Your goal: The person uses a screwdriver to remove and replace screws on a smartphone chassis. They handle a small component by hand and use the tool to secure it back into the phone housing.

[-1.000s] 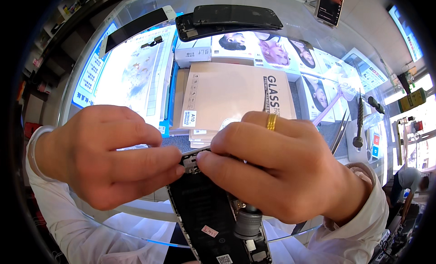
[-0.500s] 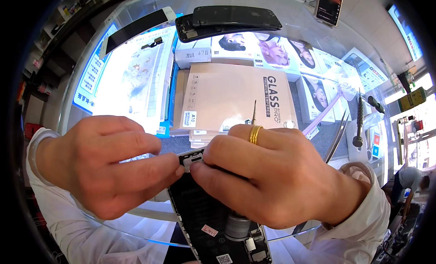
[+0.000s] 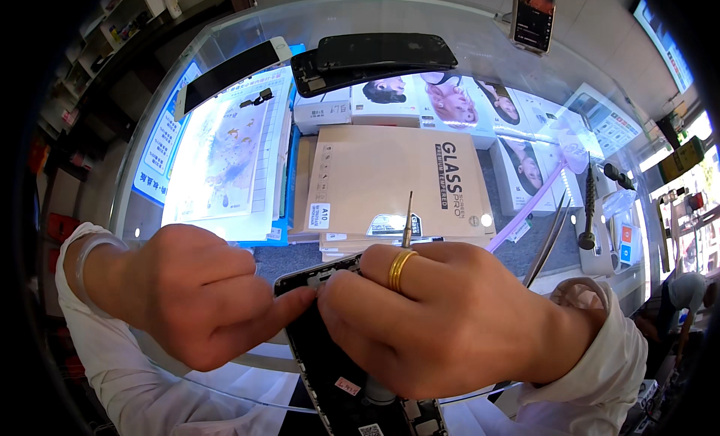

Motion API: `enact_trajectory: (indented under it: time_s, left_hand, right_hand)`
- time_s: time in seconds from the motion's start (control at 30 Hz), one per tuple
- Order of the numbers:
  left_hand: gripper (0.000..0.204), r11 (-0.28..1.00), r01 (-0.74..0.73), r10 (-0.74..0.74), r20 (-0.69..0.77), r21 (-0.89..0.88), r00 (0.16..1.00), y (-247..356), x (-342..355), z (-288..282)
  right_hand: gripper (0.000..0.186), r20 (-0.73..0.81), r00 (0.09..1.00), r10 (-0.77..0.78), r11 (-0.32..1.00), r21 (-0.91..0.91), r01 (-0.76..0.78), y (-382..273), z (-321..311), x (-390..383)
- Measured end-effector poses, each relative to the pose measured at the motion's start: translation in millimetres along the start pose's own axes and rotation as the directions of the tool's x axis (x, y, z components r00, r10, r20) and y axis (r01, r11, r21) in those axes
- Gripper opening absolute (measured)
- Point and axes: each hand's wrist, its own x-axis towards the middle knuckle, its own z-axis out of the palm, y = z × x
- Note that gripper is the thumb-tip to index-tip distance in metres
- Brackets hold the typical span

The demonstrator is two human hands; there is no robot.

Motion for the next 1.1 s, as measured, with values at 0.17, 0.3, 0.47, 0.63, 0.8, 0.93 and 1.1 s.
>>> enact_trajectory:
  time_s: [0.17,0.3,0.47,0.63,0.8,0.93,1.1]
  left_hand:
    - [0.009,1.0,0.018,-0.017,-0.052,0.012,0.998,1,1,4]
    - [0.018,0.999,0.042,-0.042,0.005,-0.011,0.999,1,-1,1]
    - [0.031,0.998,0.058,-0.058,0.085,-0.001,0.995,3,-1,-6]
    - [0.037,0.995,0.003,-0.019,0.161,0.1,0.987,4,0,-11]
    - [0.044,0.997,0.045,-0.06,0.266,0.063,0.962,5,0,-20]
    - [0.048,0.997,0.046,-0.063,0.302,0.063,0.951,4,0,-23]
    - [0.047,0.998,0.043,-0.057,0.293,0.054,0.955,3,0,-22]
  right_hand:
    - [0.024,-0.038,0.999,-0.014,1.0,0.006,0.014,6,1,1]
    - [0.046,-0.22,0.956,0.194,0.978,0.123,-0.17,23,-11,8]
    - [0.059,-0.131,0.805,0.579,0.755,0.458,-0.469,33,-20,21]
    - [0.023,-0.029,0.718,0.696,0.461,0.785,-0.414,34,6,29]
    - [0.025,0.07,0.675,0.735,0.37,0.793,-0.484,43,12,30]
    - [0.025,0.158,0.654,0.74,0.262,0.828,-0.496,44,12,33]
    - [0.025,0.187,0.651,0.736,0.257,0.813,-0.523,44,12,31]
